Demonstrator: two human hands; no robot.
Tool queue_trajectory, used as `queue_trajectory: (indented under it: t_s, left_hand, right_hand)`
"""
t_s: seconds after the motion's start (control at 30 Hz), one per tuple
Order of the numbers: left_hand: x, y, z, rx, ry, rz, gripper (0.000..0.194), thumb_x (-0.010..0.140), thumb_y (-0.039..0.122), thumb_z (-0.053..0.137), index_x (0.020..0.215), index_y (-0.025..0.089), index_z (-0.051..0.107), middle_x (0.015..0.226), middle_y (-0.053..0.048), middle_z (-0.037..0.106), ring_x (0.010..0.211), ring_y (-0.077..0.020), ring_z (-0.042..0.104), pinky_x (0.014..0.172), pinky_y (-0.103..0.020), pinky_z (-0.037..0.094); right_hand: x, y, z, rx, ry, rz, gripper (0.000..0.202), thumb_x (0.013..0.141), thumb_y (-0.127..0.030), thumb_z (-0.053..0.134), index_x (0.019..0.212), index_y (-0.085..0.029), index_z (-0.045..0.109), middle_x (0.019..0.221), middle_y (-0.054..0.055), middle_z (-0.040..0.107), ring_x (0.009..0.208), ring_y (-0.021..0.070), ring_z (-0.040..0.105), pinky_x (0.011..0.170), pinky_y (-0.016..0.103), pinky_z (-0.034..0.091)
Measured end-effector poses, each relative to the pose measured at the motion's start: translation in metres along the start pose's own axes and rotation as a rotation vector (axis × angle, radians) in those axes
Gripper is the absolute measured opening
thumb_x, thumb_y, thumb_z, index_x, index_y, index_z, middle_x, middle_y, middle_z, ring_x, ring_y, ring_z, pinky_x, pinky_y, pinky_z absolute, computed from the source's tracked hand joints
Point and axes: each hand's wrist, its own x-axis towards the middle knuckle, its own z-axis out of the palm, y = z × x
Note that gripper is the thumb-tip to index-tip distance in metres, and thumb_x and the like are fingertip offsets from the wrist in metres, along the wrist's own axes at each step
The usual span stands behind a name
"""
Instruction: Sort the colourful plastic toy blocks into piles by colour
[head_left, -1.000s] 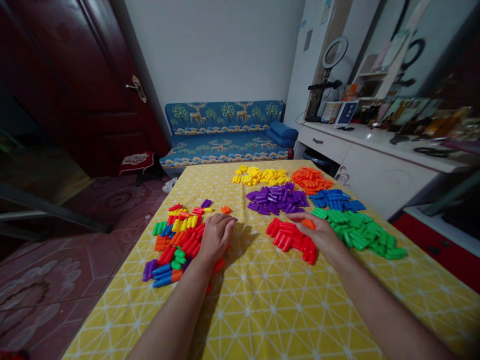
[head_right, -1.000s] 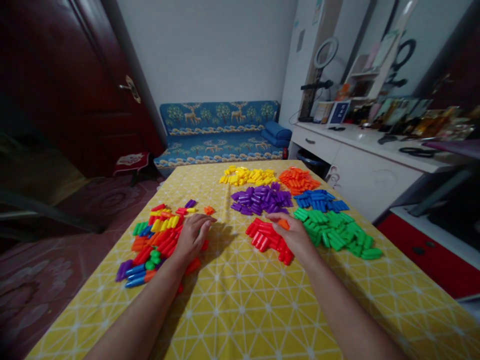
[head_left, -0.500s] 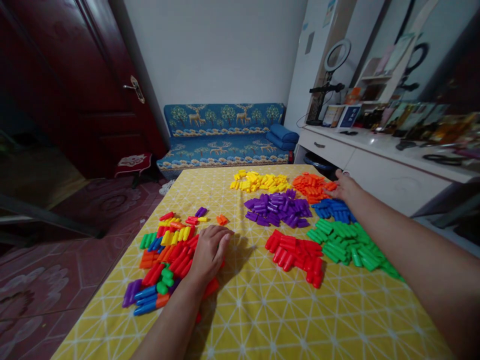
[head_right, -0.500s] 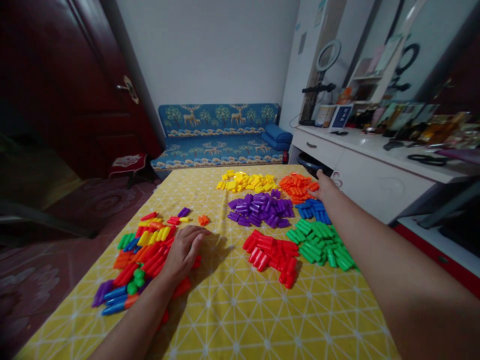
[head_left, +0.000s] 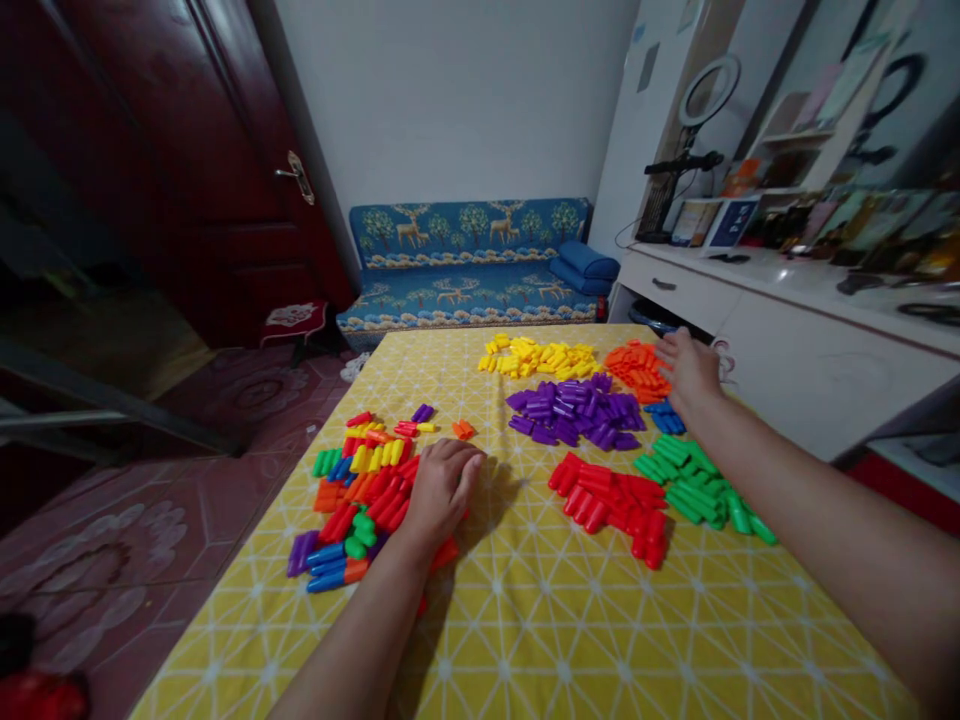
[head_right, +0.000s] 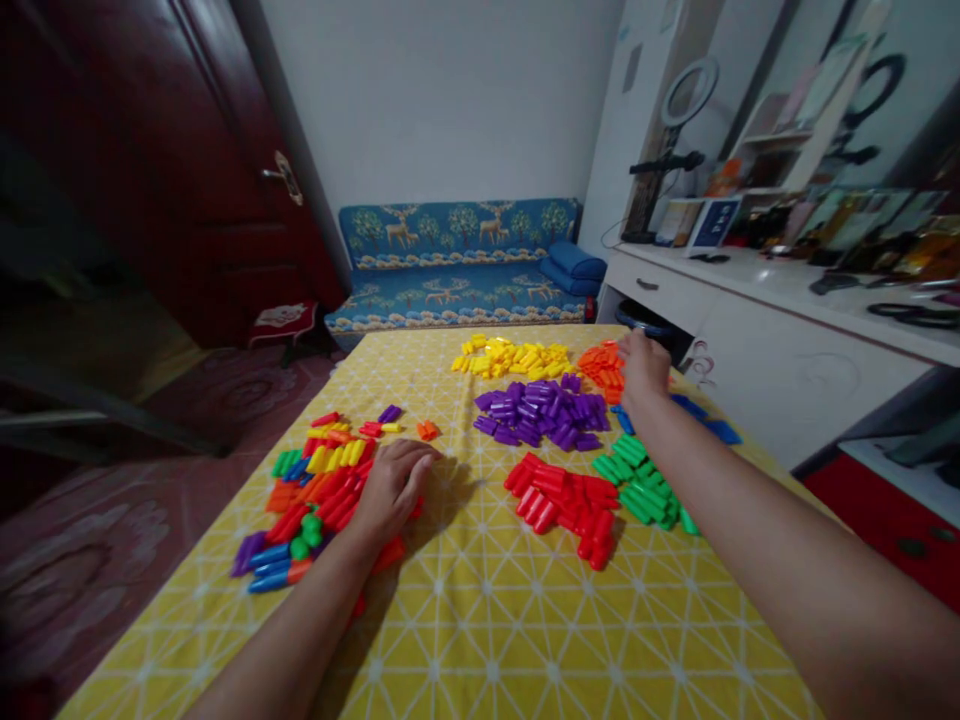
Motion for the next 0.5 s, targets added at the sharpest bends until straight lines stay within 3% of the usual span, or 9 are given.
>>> queue_trajectory:
  t_s: [0.07,0.17,0.27,0.37,0.5]
  left_hand:
    - [0.0,0.001,0.0,0.025,-0.006,-0.003,0.027,0.097,0.03,0.046,0.096,0.02,0.071,0.098,-0.007,0.072,0.095,-0.023,0.061,0.087,-0.041,0.042]
    - [0.0,0.0,0.001,0.063,-0.009,0.003,0.02,0.092,0.023,0.052,0.095,0.021,0.071,0.097,-0.008,0.072,0.095,-0.0239,0.061,0.086,-0.041,0.043]
    - [-0.002,-0.002,0.002,0.086,0.01,-0.007,0.018,0.088,0.017,0.055,0.095,0.021,0.071,0.096,-0.008,0.072,0.095,-0.0244,0.061,0.086,-0.042,0.043]
    - [-0.003,-0.004,0.003,0.041,0.071,-0.017,0.019,0.087,0.014,0.054,0.094,0.019,0.071,0.092,-0.008,0.072,0.091,-0.0235,0.062,0.085,-0.041,0.046]
    - [-0.004,-0.003,0.006,-0.116,0.157,0.019,0.024,0.09,0.013,0.049,0.099,0.02,0.069,0.094,-0.008,0.071,0.093,-0.021,0.064,0.084,-0.038,0.051]
  right_hand:
    - [-0.054,-0.003,0.018,0.12,-0.094,0.046,0.021,0.088,-0.036,0.051,0.088,-0.018,0.062,0.096,0.009,0.069,0.082,0.0159,0.066,0.069,0.028,0.05]
    - [-0.149,0.004,0.044,0.309,-0.466,0.188,0.03,0.078,-0.046,0.065,0.095,-0.021,0.066,0.098,0.007,0.07,0.081,0.0172,0.067,0.067,0.027,0.051]
    - [-0.221,0.023,0.062,0.302,-0.532,0.287,0.037,0.074,-0.052,0.069,0.092,-0.02,0.068,0.096,0.007,0.071,0.079,0.0183,0.067,0.063,0.027,0.05]
    - [-0.247,0.045,0.072,0.259,-0.484,0.312,0.035,0.072,-0.053,0.07,0.087,-0.02,0.068,0.091,0.006,0.071,0.075,0.0189,0.065,0.06,0.027,0.049]
    - [-0.244,0.061,0.072,0.153,-0.536,0.202,0.026,0.079,-0.048,0.066,0.091,-0.025,0.068,0.091,0.003,0.07,0.081,0.0201,0.064,0.064,0.029,0.051]
